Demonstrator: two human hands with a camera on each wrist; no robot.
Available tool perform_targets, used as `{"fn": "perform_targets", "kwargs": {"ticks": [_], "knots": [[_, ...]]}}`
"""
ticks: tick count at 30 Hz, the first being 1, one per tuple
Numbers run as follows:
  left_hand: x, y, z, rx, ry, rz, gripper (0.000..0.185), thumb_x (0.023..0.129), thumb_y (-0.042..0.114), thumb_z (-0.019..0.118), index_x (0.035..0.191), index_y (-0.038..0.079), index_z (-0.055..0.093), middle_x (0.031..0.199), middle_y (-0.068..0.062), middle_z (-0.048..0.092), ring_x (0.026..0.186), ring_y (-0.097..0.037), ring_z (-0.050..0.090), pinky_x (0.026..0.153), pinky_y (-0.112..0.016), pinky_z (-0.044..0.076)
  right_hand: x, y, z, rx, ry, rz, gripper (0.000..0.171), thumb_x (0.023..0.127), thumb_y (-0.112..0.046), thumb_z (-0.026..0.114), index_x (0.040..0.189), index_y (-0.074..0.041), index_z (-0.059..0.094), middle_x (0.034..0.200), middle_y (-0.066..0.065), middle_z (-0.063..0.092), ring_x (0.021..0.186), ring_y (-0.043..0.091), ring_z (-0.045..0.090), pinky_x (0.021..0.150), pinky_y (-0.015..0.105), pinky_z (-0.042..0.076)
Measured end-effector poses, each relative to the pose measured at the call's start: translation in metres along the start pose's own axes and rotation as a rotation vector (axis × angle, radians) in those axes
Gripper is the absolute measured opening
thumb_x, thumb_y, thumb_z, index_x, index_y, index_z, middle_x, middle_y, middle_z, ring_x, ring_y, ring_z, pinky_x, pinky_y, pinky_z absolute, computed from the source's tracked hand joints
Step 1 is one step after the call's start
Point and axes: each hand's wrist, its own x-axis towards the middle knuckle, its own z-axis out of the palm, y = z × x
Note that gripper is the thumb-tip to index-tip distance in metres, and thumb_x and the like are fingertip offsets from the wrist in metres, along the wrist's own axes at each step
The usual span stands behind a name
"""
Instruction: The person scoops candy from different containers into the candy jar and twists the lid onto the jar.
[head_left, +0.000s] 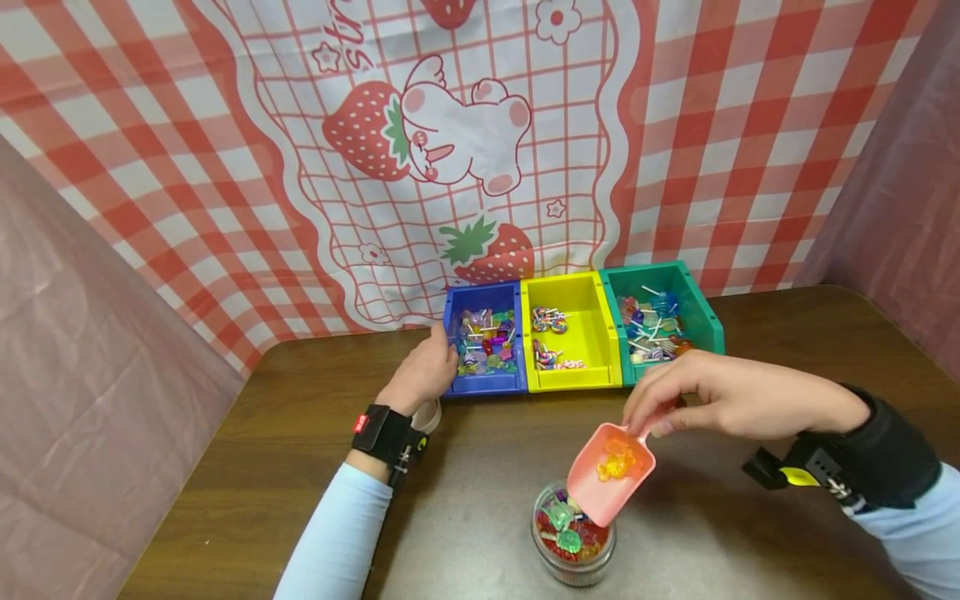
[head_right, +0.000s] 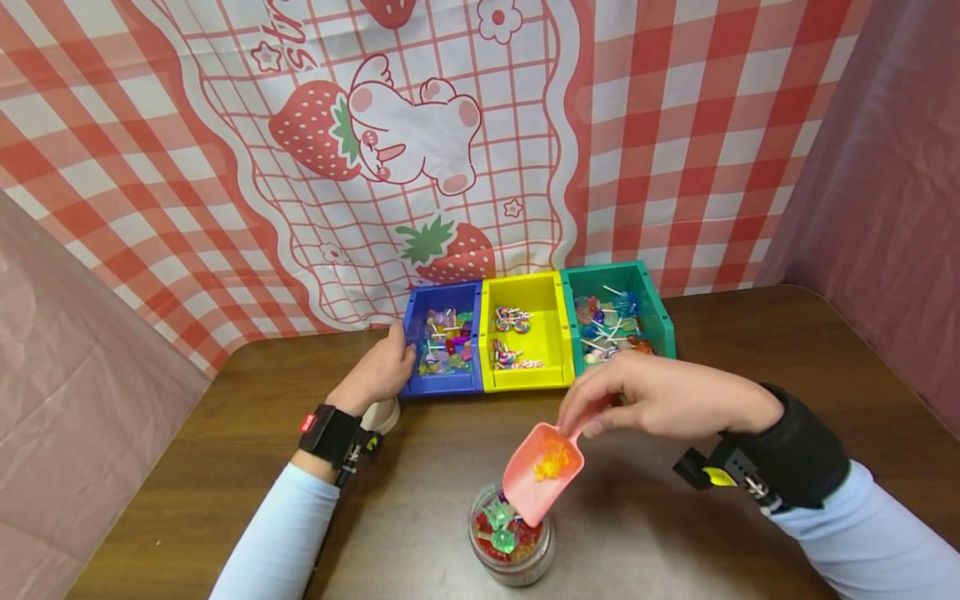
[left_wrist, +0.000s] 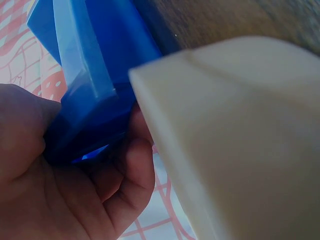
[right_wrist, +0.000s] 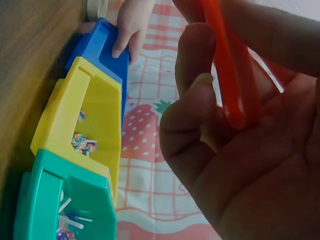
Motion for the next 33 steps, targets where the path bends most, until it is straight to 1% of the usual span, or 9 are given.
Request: {"fn": "perform_targets", "kwargs": {"ticks": [3,5,8,12,18,27,31,33], "knots": [[0.000,-0.001,0.000,-0.003,-0.001,-0.001,0.046,0.105,0.019,0.039,0.144,-0.004,0.028,0.125,-0.023,0.059,0.107,-0.026,0.060,0.093,-0.046,0.047,0.002,-0.003,0.001,-0.002,-0.028,-0.017,0.025,0.097,-0.013,0.063,0.119,-0.022,0.071,0.115,-0.005,0.069,0.101,0.013,0.062,0.081,0.029,0.054],[0.000,-0.001,0.000,-0.004,0.000,0.002,0.046,0.105,0.019,0.039,0.143,-0.004,0.029,0.123,-0.022,0.059,0.103,-0.026,0.060,0.091,-0.046,0.048,0.002,-0.005,0.001,-0.010,-0.036,-0.028,0.025,0.097,-0.012,0.063,0.118,-0.022,0.072,0.114,-0.006,0.069,0.100,0.013,0.063,0.080,0.029,0.054],[0.001,-0.001,0.000,0.005,0.005,0.020,0.042,0.105,0.017,0.040,0.139,-0.006,0.032,0.113,-0.021,0.061,0.095,-0.026,0.061,0.086,-0.046,0.049,0.002,-0.007,0.000,-0.018,-0.043,-0.026,0.025,0.097,-0.012,0.063,0.118,-0.023,0.072,0.114,-0.006,0.069,0.098,0.012,0.063,0.079,0.029,0.055],[0.001,-0.001,0.000,0.021,0.007,0.037,0.038,0.105,0.016,0.039,0.135,-0.006,0.035,0.103,-0.020,0.061,0.090,-0.027,0.061,0.083,-0.047,0.050,0.002,-0.011,0.001,-0.049,-0.044,-0.009,0.023,0.098,-0.016,0.063,0.118,-0.025,0.072,0.115,-0.007,0.069,0.098,0.011,0.063,0.079,0.029,0.055],[0.000,-0.001,0.000,0.021,-0.004,0.028,0.040,0.105,0.017,0.039,0.138,-0.006,0.032,0.104,-0.020,0.061,0.090,-0.026,0.061,0.083,-0.045,0.050,0.001,-0.015,0.002,-0.094,-0.040,-0.022,0.023,0.097,-0.016,0.063,0.118,-0.023,0.073,0.115,-0.007,0.069,0.099,0.010,0.062,0.079,0.028,0.055],[-0.001,-0.001,-0.001,0.011,-0.004,0.026,0.042,0.105,0.017,0.039,0.139,-0.007,0.031,0.107,-0.020,0.061,0.090,-0.026,0.060,0.083,-0.044,0.049,-0.002,-0.020,0.000,-0.151,-0.007,-0.052,0.027,0.095,-0.012,0.067,0.119,-0.023,0.073,0.115,-0.008,0.069,0.100,0.010,0.063,0.078,0.027,0.055],[-0.001,0.000,-0.001,0.004,-0.011,0.012,0.045,0.106,0.018,0.039,0.142,-0.006,0.029,0.109,-0.019,0.060,0.090,-0.025,0.059,0.083,-0.043,0.049,-0.003,-0.021,-0.002,-0.148,0.003,-0.052,0.027,0.095,-0.014,0.067,0.119,-0.025,0.072,0.115,-0.009,0.069,0.099,0.009,0.063,0.077,0.026,0.055],[-0.001,0.000,-0.001,0.003,-0.012,0.008,0.045,0.106,0.018,0.039,0.142,-0.006,0.028,0.108,-0.018,0.060,0.089,-0.025,0.059,0.082,-0.043,0.049,-0.004,-0.021,-0.004,-0.160,0.015,-0.037,0.026,0.095,-0.017,0.066,0.119,-0.026,0.071,0.114,-0.010,0.069,0.097,0.008,0.062,0.075,0.026,0.055]]}}
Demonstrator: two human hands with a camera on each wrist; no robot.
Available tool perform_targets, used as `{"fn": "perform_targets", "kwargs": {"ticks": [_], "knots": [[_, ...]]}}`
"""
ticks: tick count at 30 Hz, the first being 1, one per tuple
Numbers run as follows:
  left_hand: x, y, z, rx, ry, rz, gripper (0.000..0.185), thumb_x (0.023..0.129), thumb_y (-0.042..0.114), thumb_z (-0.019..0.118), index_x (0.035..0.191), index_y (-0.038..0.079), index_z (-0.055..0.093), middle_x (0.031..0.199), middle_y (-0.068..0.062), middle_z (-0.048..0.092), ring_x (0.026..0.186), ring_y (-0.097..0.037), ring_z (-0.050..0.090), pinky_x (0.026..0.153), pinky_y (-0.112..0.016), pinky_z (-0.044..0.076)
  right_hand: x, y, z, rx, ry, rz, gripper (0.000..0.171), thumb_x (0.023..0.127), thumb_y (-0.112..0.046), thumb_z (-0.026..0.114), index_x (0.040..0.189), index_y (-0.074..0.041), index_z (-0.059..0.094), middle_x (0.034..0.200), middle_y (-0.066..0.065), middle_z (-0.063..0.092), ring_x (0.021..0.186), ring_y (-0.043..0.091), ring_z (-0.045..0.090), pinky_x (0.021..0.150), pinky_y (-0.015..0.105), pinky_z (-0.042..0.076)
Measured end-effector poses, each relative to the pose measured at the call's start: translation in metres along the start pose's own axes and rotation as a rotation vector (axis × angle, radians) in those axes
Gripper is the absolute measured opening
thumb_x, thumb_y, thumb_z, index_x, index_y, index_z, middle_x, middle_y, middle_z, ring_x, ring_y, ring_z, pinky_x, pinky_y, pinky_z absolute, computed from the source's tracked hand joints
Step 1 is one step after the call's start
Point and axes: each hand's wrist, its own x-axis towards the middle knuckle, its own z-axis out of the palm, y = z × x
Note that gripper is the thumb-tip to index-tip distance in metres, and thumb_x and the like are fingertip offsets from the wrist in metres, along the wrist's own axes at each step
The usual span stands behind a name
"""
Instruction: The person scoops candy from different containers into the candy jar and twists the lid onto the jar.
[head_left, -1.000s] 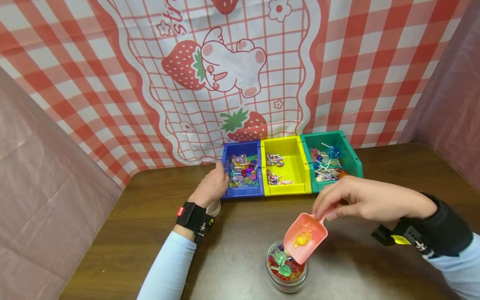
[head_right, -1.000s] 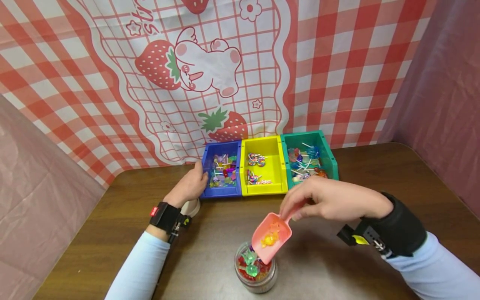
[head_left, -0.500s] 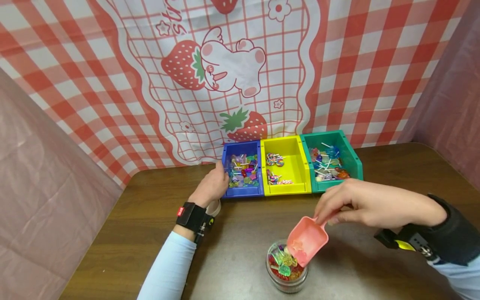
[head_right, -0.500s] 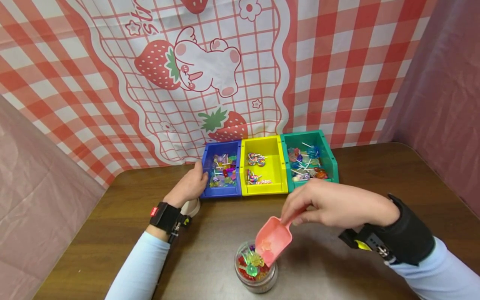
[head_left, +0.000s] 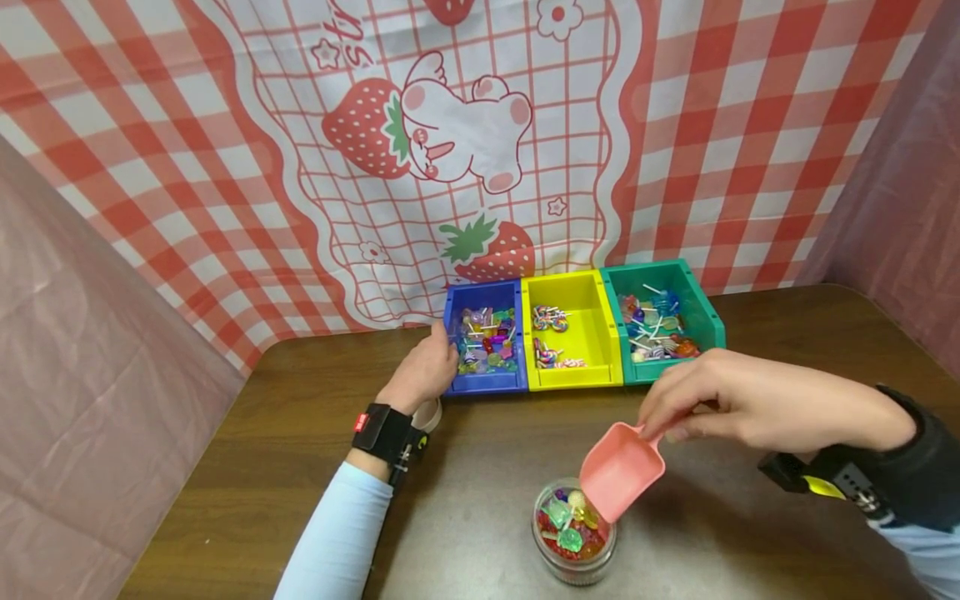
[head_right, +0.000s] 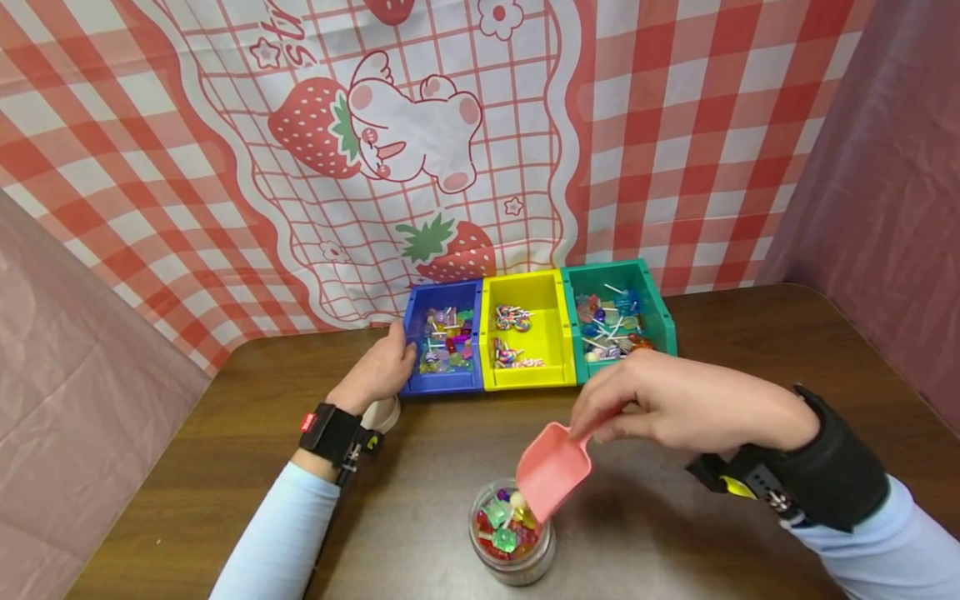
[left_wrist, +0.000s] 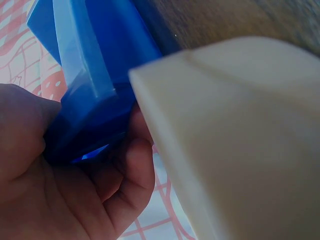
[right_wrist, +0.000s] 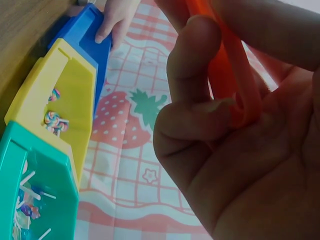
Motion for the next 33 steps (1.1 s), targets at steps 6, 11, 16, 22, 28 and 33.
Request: {"fn": "perform_targets", "kwargs": {"ticks": [6,11,16,22,28,33], "knots": [[0.000,-0.001,-0.001,0.010,0.001,0.001,0.045,0.106,0.018,0.039,0.142,-0.006,0.029,0.111,-0.021,0.061,0.092,-0.026,0.062,0.084,-0.045,0.050,-0.002,-0.001,-0.005,-0.087,0.124,0.113,0.029,0.094,-0.015,0.067,0.120,-0.028,0.066,0.105,-0.013,0.066,0.088,0.007,0.058,0.069,0.024,0.052],[0.000,-0.003,-0.004,0.008,0.005,-0.004,0.045,0.105,0.019,0.039,0.142,-0.006,0.029,0.114,-0.022,0.062,0.096,-0.027,0.062,0.086,-0.046,0.050,-0.003,-0.001,-0.008,-0.121,0.281,0.258,0.033,0.096,-0.005,0.064,0.119,-0.028,0.064,0.097,-0.012,0.062,0.072,0.008,0.056,0.059,0.025,0.048],[0.000,-0.002,-0.003,0.001,0.001,0.007,0.045,0.105,0.018,0.039,0.141,-0.007,0.029,0.111,-0.022,0.062,0.093,-0.027,0.062,0.084,-0.046,0.050,-0.011,0.005,-0.011,-0.304,0.380,0.317,0.048,0.092,0.005,0.065,0.130,-0.024,0.067,0.101,-0.012,0.059,0.070,0.004,0.053,0.056,0.024,0.045],[0.000,0.000,-0.001,-0.010,-0.014,0.000,0.048,0.105,0.018,0.040,0.144,-0.007,0.026,0.110,-0.021,0.062,0.090,-0.026,0.061,0.083,-0.045,0.050,-0.028,0.021,-0.009,-0.494,0.437,0.457,0.039,0.091,0.005,0.066,0.126,-0.012,0.070,0.106,-0.003,0.060,0.072,0.003,0.048,0.057,0.025,0.041],[-0.001,0.001,-0.002,-0.010,-0.031,-0.007,0.049,0.105,0.019,0.039,0.145,-0.007,0.026,0.108,-0.020,0.061,0.089,-0.025,0.062,0.083,-0.044,0.050,-0.043,0.044,0.001,-0.515,0.476,0.564,0.032,0.095,0.003,0.062,0.127,0.000,0.064,0.101,0.008,0.052,0.076,0.014,0.047,0.056,0.027,0.039],[-0.001,0.001,-0.003,-0.008,-0.026,-0.018,0.050,0.106,0.019,0.038,0.146,-0.007,0.024,0.111,-0.020,0.061,0.091,-0.025,0.062,0.084,-0.044,0.050,-0.046,0.056,0.010,-0.517,0.482,0.590,0.028,0.096,0.003,0.059,0.124,0.002,0.063,0.097,0.010,0.054,0.078,0.019,0.049,0.058,0.029,0.040]]}}
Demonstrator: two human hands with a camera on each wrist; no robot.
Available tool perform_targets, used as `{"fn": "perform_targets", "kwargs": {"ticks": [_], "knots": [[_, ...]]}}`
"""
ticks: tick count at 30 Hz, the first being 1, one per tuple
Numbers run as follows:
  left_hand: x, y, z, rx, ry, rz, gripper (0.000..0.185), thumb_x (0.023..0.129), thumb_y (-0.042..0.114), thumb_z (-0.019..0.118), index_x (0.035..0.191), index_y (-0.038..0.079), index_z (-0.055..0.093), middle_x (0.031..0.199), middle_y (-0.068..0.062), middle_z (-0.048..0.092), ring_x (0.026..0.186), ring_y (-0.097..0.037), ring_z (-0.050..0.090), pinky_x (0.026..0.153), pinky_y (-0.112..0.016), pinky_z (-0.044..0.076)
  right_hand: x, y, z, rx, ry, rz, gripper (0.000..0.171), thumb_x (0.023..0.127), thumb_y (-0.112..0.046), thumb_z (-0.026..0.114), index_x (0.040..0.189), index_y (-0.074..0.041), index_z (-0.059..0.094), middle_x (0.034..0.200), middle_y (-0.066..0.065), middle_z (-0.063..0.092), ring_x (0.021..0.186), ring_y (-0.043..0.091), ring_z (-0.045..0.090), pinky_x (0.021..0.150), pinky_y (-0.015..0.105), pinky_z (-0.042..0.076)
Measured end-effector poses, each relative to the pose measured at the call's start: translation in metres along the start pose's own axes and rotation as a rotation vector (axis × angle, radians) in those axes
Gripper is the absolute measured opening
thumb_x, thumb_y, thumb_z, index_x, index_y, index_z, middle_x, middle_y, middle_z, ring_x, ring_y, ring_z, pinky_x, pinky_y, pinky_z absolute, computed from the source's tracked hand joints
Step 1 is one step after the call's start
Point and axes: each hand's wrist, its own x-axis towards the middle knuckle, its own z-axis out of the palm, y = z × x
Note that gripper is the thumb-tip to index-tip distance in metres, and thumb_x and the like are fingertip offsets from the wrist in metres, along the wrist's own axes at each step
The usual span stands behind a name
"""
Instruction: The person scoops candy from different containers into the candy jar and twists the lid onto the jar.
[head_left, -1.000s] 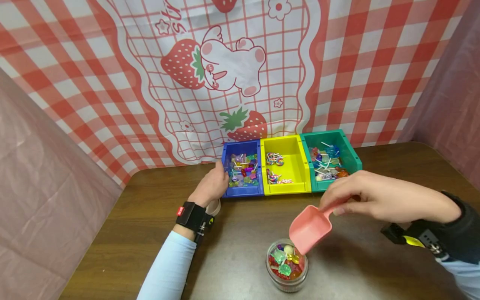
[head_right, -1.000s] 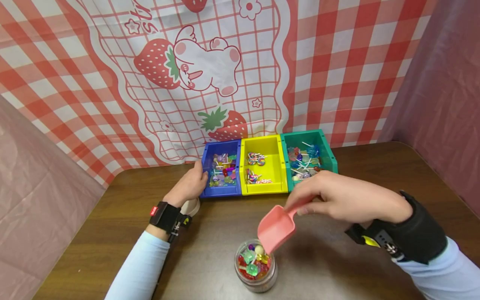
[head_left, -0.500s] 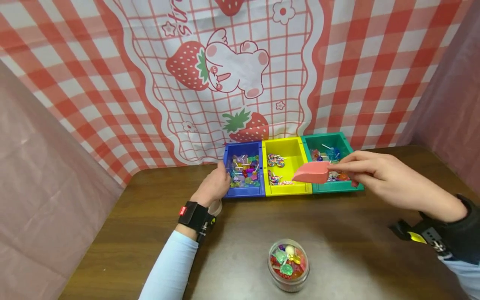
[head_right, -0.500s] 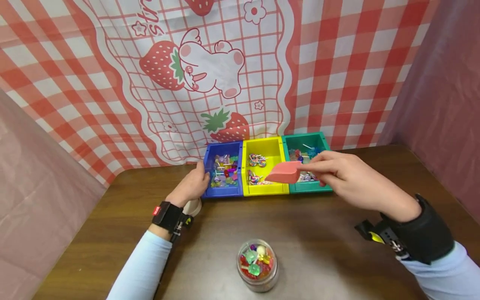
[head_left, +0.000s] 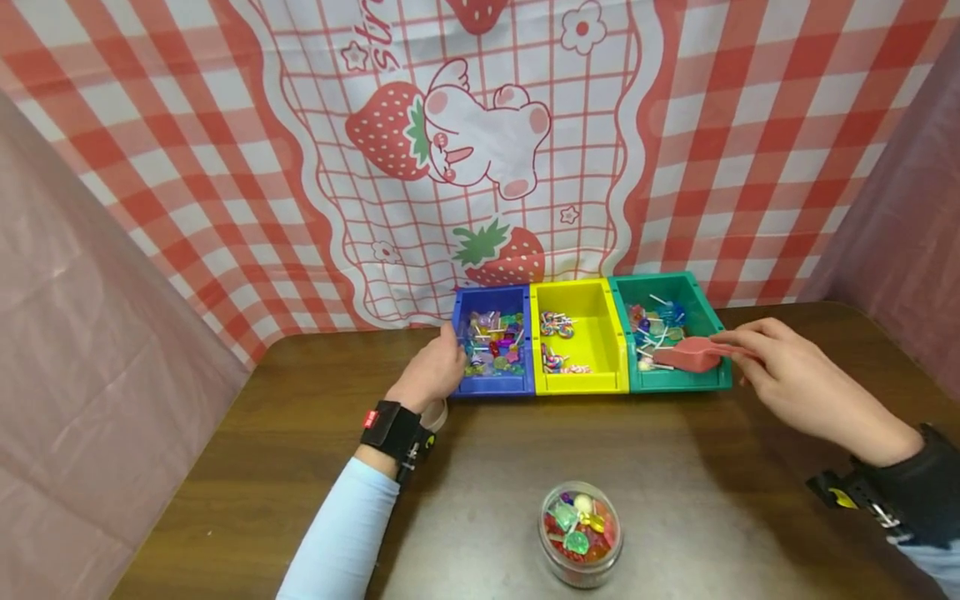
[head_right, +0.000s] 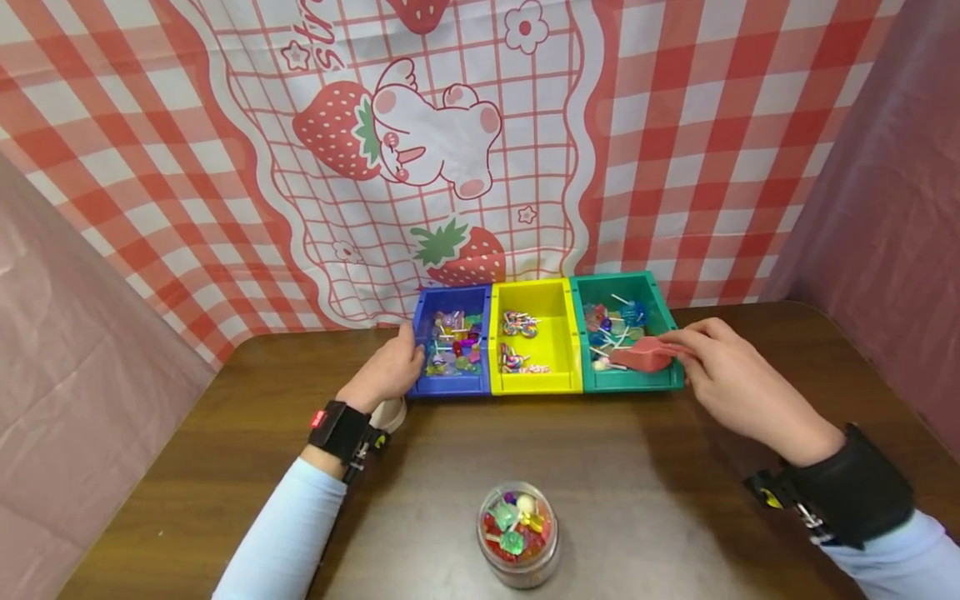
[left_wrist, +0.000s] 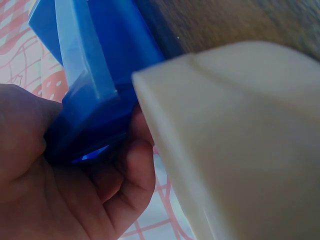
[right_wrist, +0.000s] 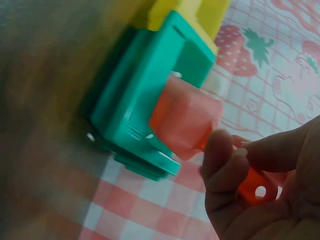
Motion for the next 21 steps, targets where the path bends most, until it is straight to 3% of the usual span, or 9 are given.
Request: {"fn": "perform_targets", "kwargs": {"ticks": [7,13,21], "knots": [[0.001,-0.001,0.001,0.000,-0.006,-0.013,0.053,0.106,0.020,0.037,0.149,-0.005,0.021,0.111,-0.018,0.060,0.089,-0.023,0.061,0.083,-0.042,0.050,0.000,-0.004,0.011,0.038,-0.110,0.049,0.021,0.099,-0.010,0.062,0.118,-0.002,0.064,0.069,-0.005,0.052,0.059,0.009,0.047,0.053,0.028,0.038],[0.002,-0.001,0.000,0.007,-0.007,-0.013,0.051,0.106,0.020,0.037,0.148,-0.005,0.022,0.112,-0.019,0.061,0.090,-0.023,0.061,0.083,-0.043,0.050,0.003,-0.007,0.020,0.033,-0.134,0.047,0.030,0.092,-0.014,0.071,0.118,-0.001,0.063,0.065,-0.003,0.040,0.056,0.013,0.039,0.051,0.028,0.032],[0.001,-0.001,0.000,0.001,-0.010,-0.005,0.050,0.106,0.019,0.038,0.147,-0.006,0.022,0.108,-0.018,0.061,0.088,-0.024,0.061,0.082,-0.043,0.050,0.004,-0.011,0.029,0.055,-0.185,0.075,0.045,0.089,-0.023,0.077,0.124,0.000,0.059,0.068,-0.001,0.041,0.059,0.014,0.042,0.050,0.028,0.034]]}}
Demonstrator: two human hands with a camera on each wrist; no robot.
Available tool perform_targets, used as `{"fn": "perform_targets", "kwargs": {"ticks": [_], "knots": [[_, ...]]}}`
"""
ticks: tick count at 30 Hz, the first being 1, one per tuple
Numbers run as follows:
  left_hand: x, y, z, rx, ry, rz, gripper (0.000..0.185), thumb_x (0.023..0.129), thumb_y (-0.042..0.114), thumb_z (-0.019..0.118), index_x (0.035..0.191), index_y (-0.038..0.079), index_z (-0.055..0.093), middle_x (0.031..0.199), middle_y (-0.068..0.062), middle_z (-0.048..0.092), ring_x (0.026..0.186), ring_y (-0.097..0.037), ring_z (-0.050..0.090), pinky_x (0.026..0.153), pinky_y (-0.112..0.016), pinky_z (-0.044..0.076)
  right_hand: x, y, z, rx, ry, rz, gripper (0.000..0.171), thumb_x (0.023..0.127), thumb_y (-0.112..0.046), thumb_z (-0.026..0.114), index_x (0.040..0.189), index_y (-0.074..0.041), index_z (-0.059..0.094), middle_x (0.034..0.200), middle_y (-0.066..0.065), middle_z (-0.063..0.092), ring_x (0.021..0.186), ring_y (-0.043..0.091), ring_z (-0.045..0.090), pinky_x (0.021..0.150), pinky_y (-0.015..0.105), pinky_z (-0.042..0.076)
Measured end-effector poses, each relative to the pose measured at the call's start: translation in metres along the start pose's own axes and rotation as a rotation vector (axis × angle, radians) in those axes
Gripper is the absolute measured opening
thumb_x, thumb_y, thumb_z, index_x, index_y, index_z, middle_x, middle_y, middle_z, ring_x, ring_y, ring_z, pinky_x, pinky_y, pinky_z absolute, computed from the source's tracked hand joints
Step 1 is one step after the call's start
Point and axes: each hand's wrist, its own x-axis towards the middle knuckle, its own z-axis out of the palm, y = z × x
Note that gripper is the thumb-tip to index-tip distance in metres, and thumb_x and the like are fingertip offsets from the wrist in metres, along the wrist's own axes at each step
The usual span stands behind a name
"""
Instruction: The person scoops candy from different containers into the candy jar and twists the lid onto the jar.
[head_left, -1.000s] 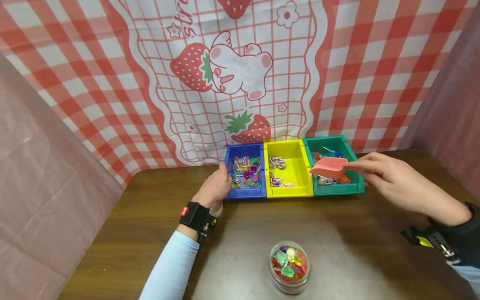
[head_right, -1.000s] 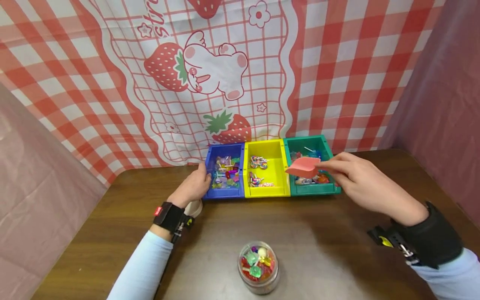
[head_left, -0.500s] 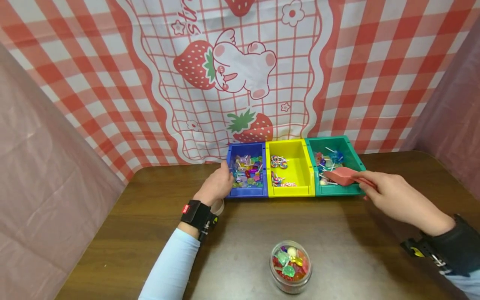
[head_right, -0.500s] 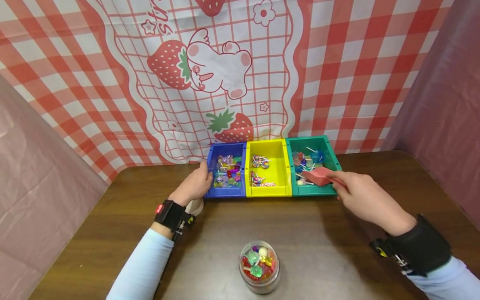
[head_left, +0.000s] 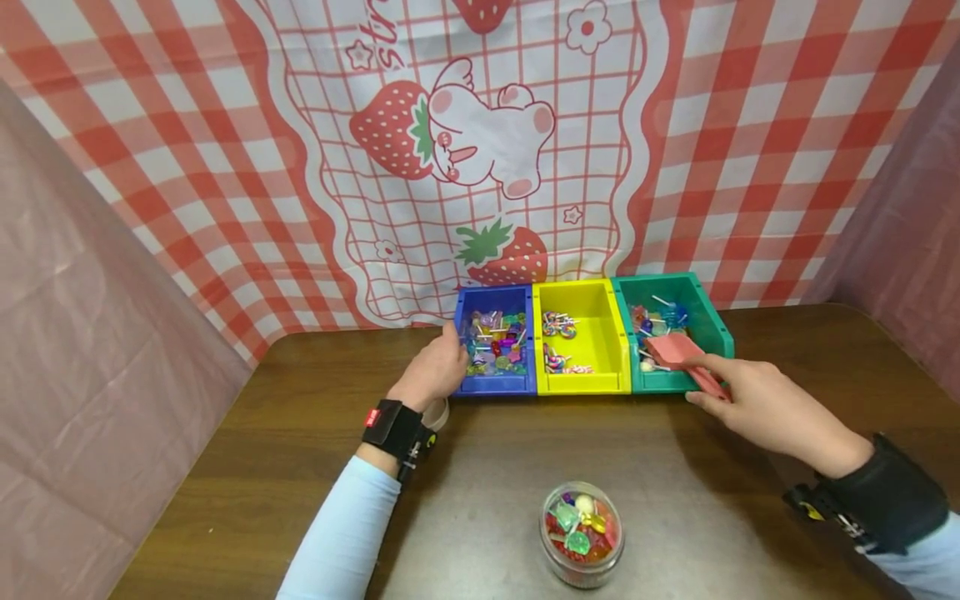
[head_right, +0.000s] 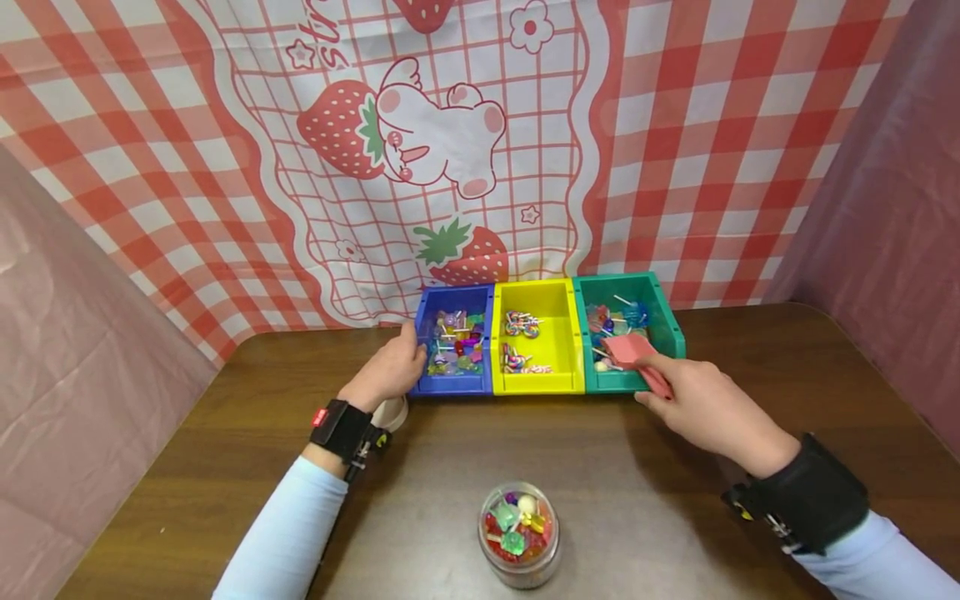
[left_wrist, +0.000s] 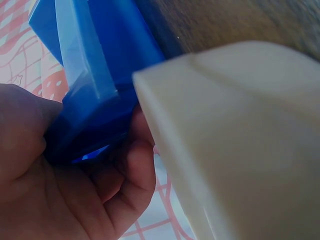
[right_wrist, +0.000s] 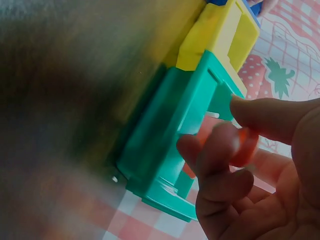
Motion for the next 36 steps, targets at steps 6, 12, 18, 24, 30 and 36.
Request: {"fn": "perform_targets", "kwargs": {"ticks": [6,12,18,24,30,36], "knots": [[-0.001,0.000,-0.003,-0.012,-0.007,-0.006,0.052,0.106,0.020,0.037,0.148,-0.006,0.021,0.101,-0.015,0.059,0.083,-0.023,0.060,0.078,-0.041,0.049,-0.002,-0.003,0.000,0.038,-0.038,0.012,0.051,0.089,-0.026,0.077,0.129,-0.002,0.058,0.066,-0.001,0.044,0.053,0.013,0.043,0.046,0.026,0.037],[-0.001,-0.002,-0.004,-0.024,0.004,-0.001,0.053,0.106,0.021,0.040,0.148,-0.005,0.023,0.094,-0.013,0.058,0.078,-0.023,0.060,0.073,-0.039,0.048,-0.001,-0.003,0.000,0.044,-0.091,0.001,0.056,0.089,-0.030,0.076,0.134,-0.002,0.057,0.072,-0.004,0.053,0.059,0.012,0.048,0.049,0.026,0.041],[0.000,-0.006,-0.006,-0.045,0.025,0.014,0.053,0.104,0.025,0.045,0.148,-0.001,0.030,0.111,-0.018,0.062,0.091,-0.025,0.063,0.081,-0.044,0.050,-0.001,0.000,0.000,0.032,-0.095,-0.012,0.057,0.090,-0.032,0.075,0.135,-0.002,0.057,0.079,-0.004,0.059,0.067,0.012,0.052,0.053,0.026,0.046],[-0.004,-0.015,-0.013,-0.134,-0.076,0.053,0.068,0.102,0.048,0.047,0.155,0.010,0.026,0.134,-0.015,0.058,0.120,-0.029,0.058,0.100,-0.049,0.044,-0.001,0.001,0.001,0.021,-0.101,-0.008,0.056,0.090,-0.032,0.074,0.134,-0.002,0.056,0.085,-0.002,0.063,0.068,0.012,0.054,0.058,0.028,0.048],[-0.011,-0.023,-0.025,-0.134,-0.214,0.064,0.074,0.093,0.065,0.054,0.144,0.013,0.048,0.129,-0.006,0.061,0.120,-0.024,0.057,0.102,-0.047,0.043,-0.002,0.001,0.002,0.011,-0.102,-0.006,0.055,0.091,-0.032,0.073,0.135,-0.002,0.056,0.077,-0.004,0.057,0.065,0.012,0.051,0.055,0.029,0.045],[-0.021,-0.025,-0.034,-0.050,-0.301,0.045,0.076,0.078,0.059,0.078,0.135,0.013,0.055,0.114,-0.004,0.065,0.102,-0.020,0.060,0.091,-0.042,0.048,-0.002,0.001,0.004,0.017,-0.107,0.001,0.055,0.092,-0.031,0.072,0.136,-0.003,0.055,0.072,-0.004,0.052,0.061,0.012,0.048,0.051,0.028,0.041]]}}
